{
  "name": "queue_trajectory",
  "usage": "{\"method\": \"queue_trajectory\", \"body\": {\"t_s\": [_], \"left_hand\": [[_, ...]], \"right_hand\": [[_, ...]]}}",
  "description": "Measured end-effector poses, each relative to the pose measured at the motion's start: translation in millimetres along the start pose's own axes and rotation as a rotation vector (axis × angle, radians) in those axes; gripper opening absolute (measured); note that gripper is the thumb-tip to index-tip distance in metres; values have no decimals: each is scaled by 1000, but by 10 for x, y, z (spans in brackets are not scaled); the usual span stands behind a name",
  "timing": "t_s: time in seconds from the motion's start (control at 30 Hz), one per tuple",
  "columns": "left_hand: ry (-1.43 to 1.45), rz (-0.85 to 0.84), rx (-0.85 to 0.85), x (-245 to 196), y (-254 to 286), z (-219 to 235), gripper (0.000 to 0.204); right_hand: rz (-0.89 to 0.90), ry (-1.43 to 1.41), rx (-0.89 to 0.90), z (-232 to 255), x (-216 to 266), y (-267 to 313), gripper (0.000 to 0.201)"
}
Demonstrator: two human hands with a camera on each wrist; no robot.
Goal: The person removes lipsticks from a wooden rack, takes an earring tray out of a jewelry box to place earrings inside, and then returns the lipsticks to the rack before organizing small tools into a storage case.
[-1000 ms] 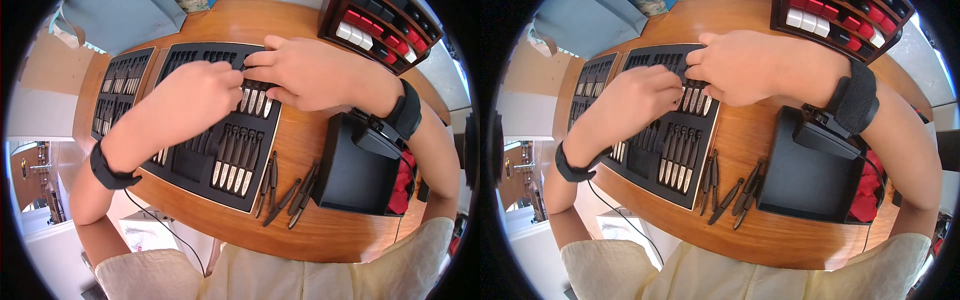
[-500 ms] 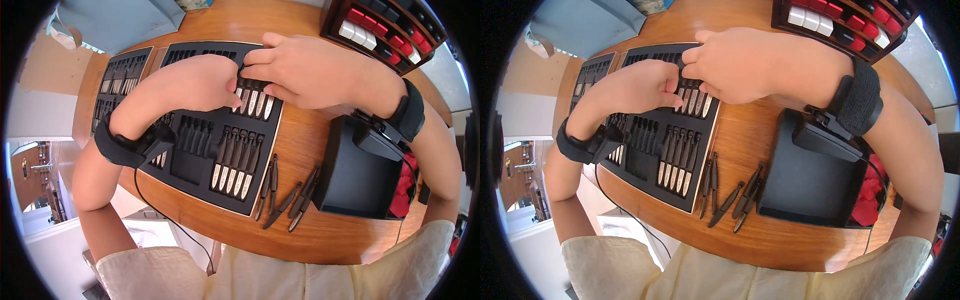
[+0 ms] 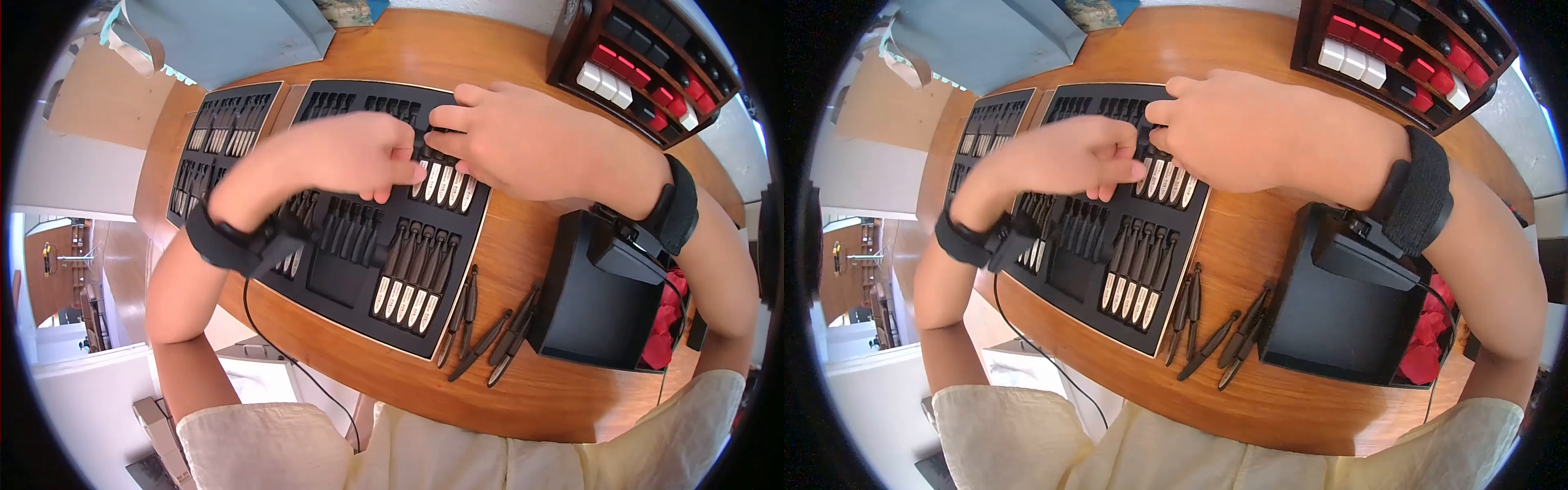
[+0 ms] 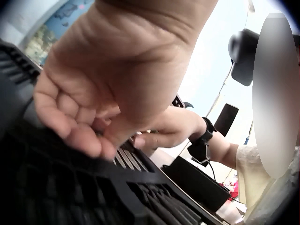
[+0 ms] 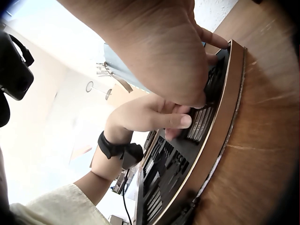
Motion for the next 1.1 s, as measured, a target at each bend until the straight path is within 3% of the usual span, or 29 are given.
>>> {"method": "queue_trajectory", "body": {"t_s": [0.03, 0.13, 0.23, 0.33, 0.37, 0.4, 0.43, 0.47, 0.53, 0.57, 0.73, 0.87, 0.97, 1.03, 1.1], "left_hand": [[102, 25, 117, 10, 24, 13, 34], [132, -25, -173, 44, 179, 591, 34], [139, -85, -282, 66, 293, 878, 30], [9, -153, -188, -179, 346, 630, 26], [-125, -200, -268, -332, 405, 479, 23], [-434, -309, -304, -645, 503, 292, 22], [-516, -361, -290, -792, 548, 77, 21], [-534, -439, -273, -903, 586, -141, 20], [-447, -514, -202, -1103, 680, -448, 19], [-577, -472, -142, -1151, 676, -613, 23], [-613, -479, -42, -1320, 688, -1063, 29], [-519, -487, 10, -1324, 606, -1165, 33], [-393, -447, 122, -1271, 529, -1211, 33], [-319, -448, 68, -1219, 480, -1158, 32], [-247, -451, 12, -1176, 443, -1029, 31]], "right_hand": [[4, -1, -1, 12, 6, -10, 34], [-1, -28, 28, 35, 20, -53, 31], [-62, -73, 109, 78, 28, -110, 30], [-54, 15, 269, -27, 45, -62, 33], [-58, -10, 177, -7, 24, -28, 34], [-65, -26, 81, 29, -14, 1, 35], [-17, -51, -35, 25, -22, 57, 36], [-23, -46, -34, 38, -25, 106, 36], [-30, -126, -140, 164, 12, 189, 27], [-31, -124, -138, 200, 36, 220, 27], [-68, -152, 56, 244, 178, 398, 19], [-55, -161, 80, 151, 215, 557, 15], [-35, -172, -42, 146, 216, 628, 15], [27, -154, -243, 289, 243, 674, 11], [43, -165, -250, 308, 226, 716, 11]]}}
Point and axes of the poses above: each hand's wrist, its own y-axis away from the middle knuckle, its own z-axis out of the back of the hand, x = y × z, the point moved 9 cm from there along -y, towards the middle knuckle, and after that the axes turned 2 degrees about x, right-handed, at the moved point
